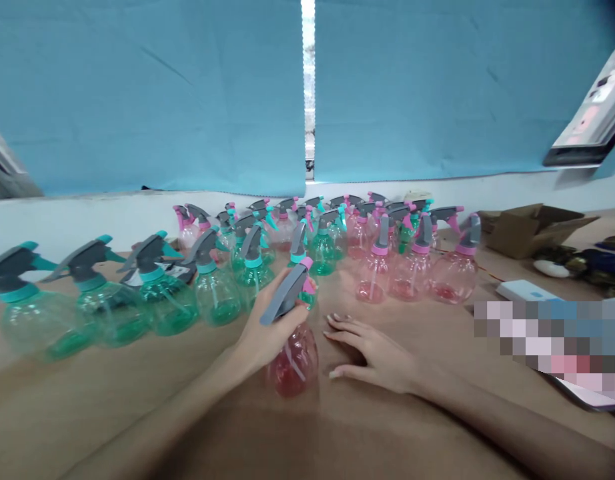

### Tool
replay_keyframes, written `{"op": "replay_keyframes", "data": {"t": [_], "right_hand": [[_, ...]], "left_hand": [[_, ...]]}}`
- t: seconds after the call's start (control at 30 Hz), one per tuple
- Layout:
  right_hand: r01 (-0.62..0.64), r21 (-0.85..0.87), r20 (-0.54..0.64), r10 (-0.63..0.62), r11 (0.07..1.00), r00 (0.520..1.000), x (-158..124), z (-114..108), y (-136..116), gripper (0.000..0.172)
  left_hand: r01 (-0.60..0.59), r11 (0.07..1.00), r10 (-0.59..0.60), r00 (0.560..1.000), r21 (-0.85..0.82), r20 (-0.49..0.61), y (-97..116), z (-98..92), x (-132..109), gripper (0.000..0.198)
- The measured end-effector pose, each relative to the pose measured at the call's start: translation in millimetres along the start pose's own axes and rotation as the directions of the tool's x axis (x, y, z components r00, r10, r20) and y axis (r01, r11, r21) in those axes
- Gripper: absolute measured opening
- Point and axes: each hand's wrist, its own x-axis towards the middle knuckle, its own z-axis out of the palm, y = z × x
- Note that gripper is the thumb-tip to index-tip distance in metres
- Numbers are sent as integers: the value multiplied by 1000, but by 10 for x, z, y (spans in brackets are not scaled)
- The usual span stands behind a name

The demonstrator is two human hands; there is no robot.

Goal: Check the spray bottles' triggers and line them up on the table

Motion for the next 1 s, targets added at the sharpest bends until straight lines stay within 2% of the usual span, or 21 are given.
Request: {"op": "replay_keyframes", "data": {"t": [0.57,1.0], "right_hand": [[-32,57,50,29,998,998,-91,-37,68,65],[-49,65,42,46,997,998,-103,-41,79,61]], "left_hand": [[24,1000,-25,999,17,33,80,-3,-12,13],[-79,993,79,997,82,2,113,-36,25,8]]}}
